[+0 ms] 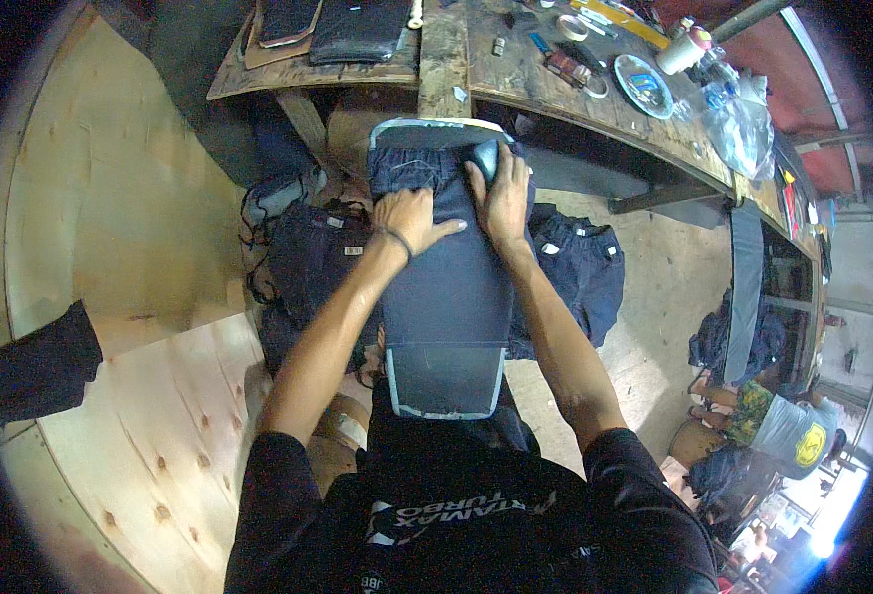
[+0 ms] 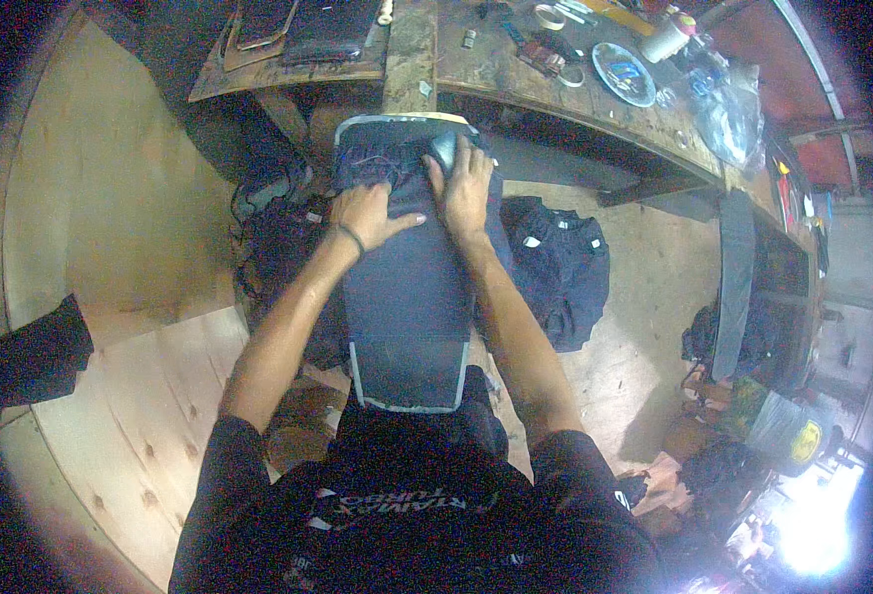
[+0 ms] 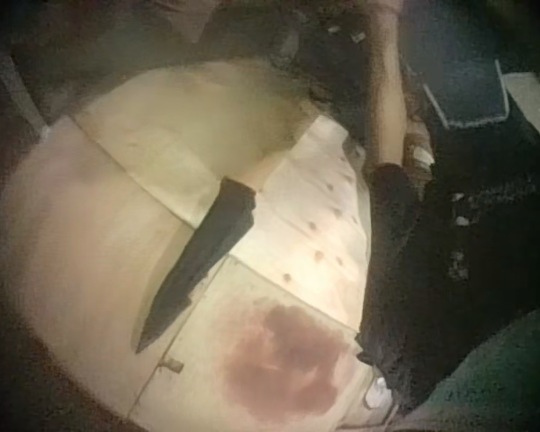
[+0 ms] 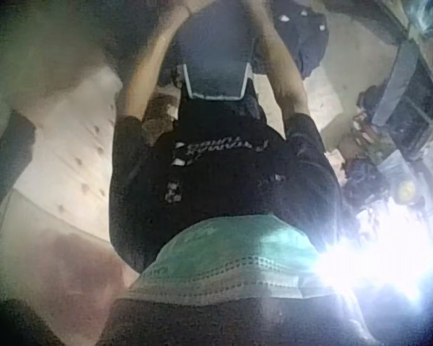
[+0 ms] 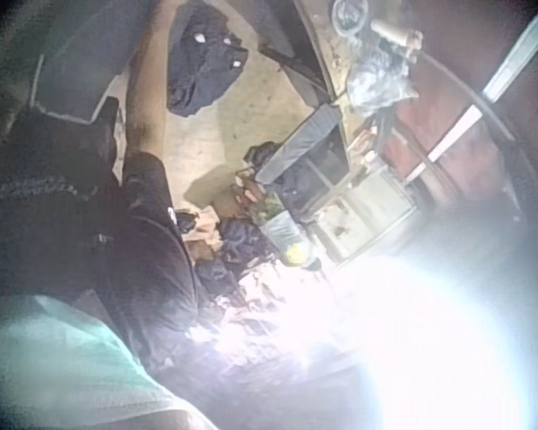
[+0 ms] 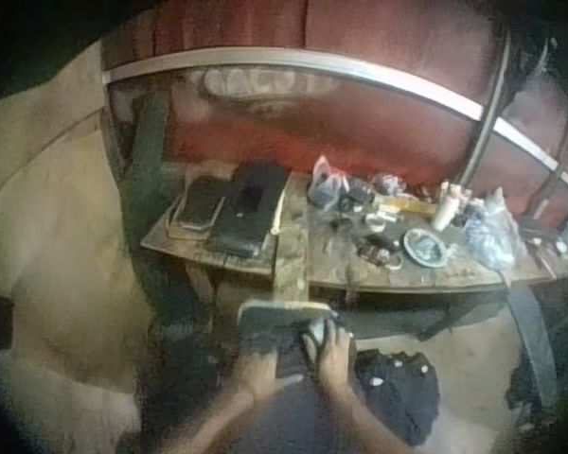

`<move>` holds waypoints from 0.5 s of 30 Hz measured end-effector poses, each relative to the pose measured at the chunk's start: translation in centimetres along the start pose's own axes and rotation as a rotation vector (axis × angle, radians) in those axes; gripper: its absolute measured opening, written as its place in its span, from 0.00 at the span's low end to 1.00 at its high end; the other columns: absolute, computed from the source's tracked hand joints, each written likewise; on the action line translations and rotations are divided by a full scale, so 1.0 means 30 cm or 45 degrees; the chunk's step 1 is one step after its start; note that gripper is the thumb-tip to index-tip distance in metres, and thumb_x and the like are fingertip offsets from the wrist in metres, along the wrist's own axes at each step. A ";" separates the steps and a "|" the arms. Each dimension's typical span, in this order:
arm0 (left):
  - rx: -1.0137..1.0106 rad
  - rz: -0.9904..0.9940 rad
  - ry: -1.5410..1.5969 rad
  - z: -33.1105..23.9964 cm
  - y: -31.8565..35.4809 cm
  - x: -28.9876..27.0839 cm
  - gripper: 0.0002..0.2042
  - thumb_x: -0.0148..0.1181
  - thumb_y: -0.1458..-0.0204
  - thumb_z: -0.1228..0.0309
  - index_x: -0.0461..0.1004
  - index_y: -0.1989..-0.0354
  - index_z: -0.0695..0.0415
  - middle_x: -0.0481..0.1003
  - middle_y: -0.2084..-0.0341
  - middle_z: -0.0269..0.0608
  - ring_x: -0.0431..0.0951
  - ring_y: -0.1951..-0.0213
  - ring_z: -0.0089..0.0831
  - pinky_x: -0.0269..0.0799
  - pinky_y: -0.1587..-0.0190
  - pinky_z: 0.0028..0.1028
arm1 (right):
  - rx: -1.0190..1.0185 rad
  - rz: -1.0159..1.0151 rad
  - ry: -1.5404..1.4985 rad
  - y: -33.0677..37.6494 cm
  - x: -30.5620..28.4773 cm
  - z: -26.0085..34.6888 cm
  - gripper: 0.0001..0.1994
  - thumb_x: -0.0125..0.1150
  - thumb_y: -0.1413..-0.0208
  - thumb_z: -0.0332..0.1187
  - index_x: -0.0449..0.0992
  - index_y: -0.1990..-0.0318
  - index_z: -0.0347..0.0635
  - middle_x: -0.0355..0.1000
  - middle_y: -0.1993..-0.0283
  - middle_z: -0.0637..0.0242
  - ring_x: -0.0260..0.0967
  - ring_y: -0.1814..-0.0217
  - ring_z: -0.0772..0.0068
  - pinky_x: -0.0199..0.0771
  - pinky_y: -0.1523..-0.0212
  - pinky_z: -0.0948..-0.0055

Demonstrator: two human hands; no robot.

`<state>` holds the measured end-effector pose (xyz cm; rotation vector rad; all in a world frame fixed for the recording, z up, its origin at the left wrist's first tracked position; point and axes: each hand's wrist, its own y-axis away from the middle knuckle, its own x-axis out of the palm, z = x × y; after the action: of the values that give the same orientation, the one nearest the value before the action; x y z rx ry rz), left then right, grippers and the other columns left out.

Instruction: The person uses a small handheld tool to rub and clean the surface of dark-colored pants laid on a board. They repeatedly flip and reposition the pants to treat different areas, including the front, back, and sides, while another person stands nearby.

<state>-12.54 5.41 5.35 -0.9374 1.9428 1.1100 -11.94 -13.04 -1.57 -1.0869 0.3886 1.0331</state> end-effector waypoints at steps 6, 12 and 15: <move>0.252 0.527 0.489 0.104 -0.126 -0.016 0.33 0.70 0.45 0.45 0.79 0.45 0.67 0.82 0.49 0.55 0.82 0.46 0.45 0.73 0.39 0.38 | 0.063 -0.022 -0.047 -0.017 0.012 -0.011 0.33 0.67 0.37 0.44 0.66 0.34 0.28 0.70 0.52 0.41 0.67 0.49 0.38 0.67 0.44 0.49; 0.286 0.452 0.855 0.151 -0.080 -0.041 0.45 0.77 0.52 0.47 0.68 0.35 0.70 0.77 0.43 0.63 0.79 0.42 0.52 0.72 0.36 0.41 | 0.123 0.009 -0.067 0.003 -0.001 0.001 0.34 0.69 0.39 0.46 0.67 0.34 0.29 0.71 0.51 0.43 0.68 0.47 0.40 0.68 0.42 0.50; 0.021 -0.137 0.279 0.105 -0.052 -0.038 0.38 0.82 0.59 0.50 0.71 0.49 0.64 0.77 0.47 0.67 0.80 0.44 0.52 0.76 0.42 0.43 | 0.153 0.031 -0.125 -0.019 -0.015 0.001 0.35 0.72 0.41 0.47 0.69 0.35 0.30 0.72 0.50 0.43 0.69 0.46 0.40 0.67 0.41 0.49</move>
<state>-9.98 7.92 4.46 -1.1823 2.0442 0.9622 -11.70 -13.28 -0.92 -0.9227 0.3804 1.0670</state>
